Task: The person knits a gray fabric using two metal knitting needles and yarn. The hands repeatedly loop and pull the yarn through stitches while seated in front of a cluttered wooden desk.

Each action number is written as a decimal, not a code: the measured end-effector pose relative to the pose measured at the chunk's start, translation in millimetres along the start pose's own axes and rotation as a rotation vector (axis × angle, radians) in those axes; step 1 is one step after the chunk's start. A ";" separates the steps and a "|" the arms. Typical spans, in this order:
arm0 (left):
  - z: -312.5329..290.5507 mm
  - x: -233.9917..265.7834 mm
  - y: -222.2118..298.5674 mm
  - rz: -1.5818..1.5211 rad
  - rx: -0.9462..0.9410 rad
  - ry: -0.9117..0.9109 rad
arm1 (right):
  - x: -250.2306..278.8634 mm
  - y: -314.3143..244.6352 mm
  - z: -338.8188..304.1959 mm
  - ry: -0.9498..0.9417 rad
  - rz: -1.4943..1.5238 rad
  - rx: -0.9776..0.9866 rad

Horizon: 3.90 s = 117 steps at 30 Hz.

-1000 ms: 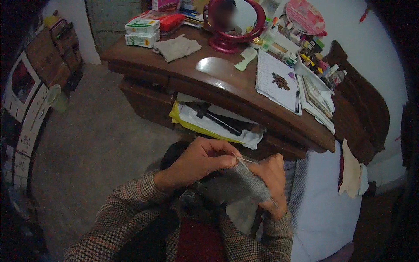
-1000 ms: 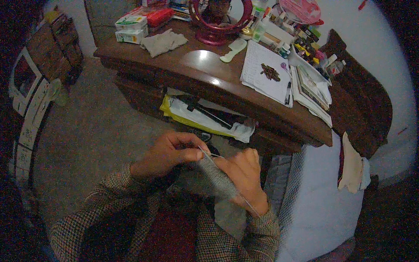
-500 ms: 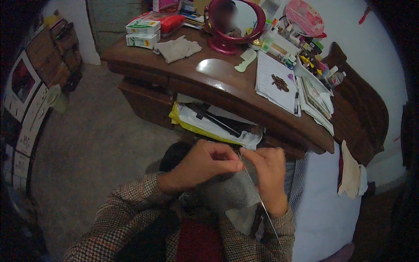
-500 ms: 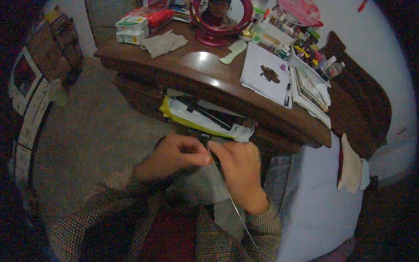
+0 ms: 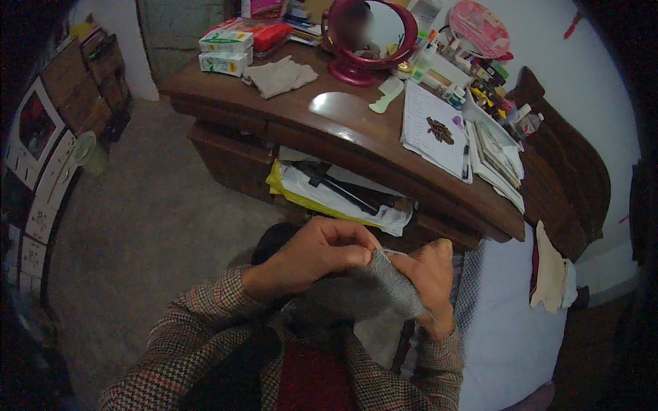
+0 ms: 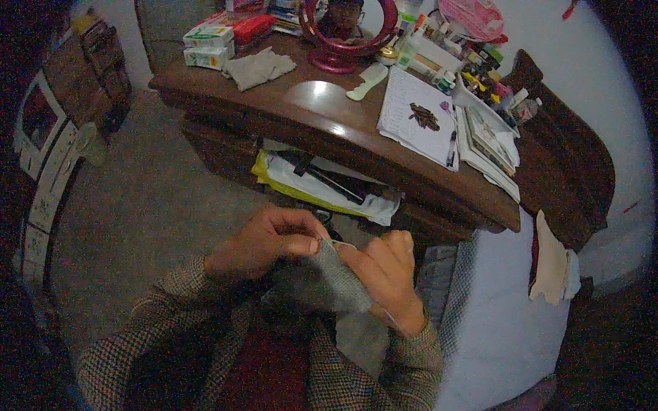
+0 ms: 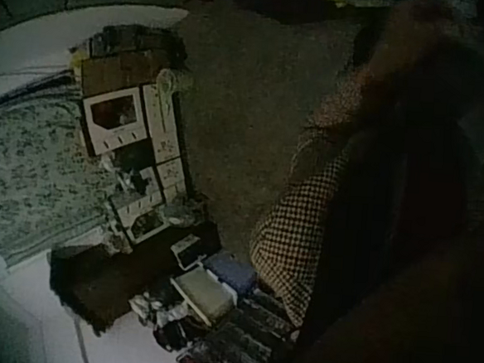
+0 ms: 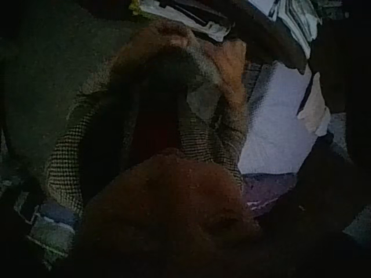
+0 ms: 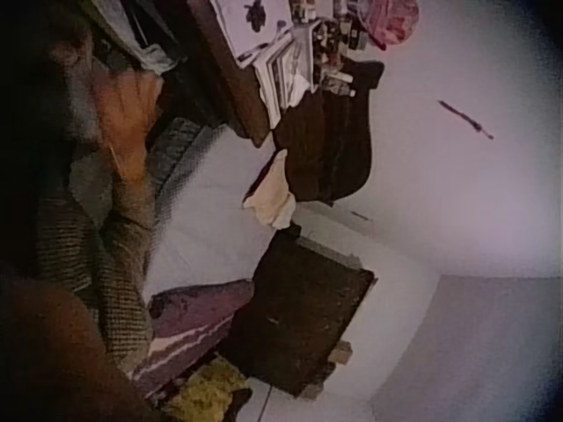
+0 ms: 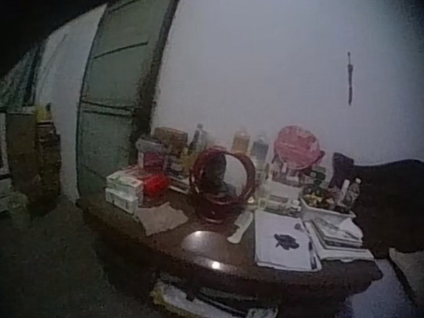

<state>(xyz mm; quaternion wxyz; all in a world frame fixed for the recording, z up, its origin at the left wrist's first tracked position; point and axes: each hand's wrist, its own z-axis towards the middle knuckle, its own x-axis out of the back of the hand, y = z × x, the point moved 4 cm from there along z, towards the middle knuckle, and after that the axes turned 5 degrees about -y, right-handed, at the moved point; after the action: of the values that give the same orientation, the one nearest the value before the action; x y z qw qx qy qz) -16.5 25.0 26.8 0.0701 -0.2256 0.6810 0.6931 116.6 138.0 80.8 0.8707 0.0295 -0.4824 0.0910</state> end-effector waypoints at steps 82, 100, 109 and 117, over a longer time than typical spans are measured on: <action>2.2 -12.7 -3.9 0.165 -0.137 -0.030 | -28.5 5.9 13.6 -0.183 0.520 -0.122; -1.1 3.6 1.1 -0.045 0.002 -0.026 | -8.5 5.8 -12.7 -0.001 0.337 -0.106; 2.8 -9.2 1.2 0.158 0.006 0.047 | -5.1 -2.7 22.1 -0.084 0.238 -0.250; 0.1 3.8 1.7 0.095 -0.032 0.094 | 0.8 -6.3 2.9 0.058 -0.103 -0.142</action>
<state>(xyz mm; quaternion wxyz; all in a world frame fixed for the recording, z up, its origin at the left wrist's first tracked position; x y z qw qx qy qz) -20.5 24.2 26.8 0.0015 -0.2262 0.6824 0.6951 115.8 131.5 83.2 0.8877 -0.0101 -0.4601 0.0124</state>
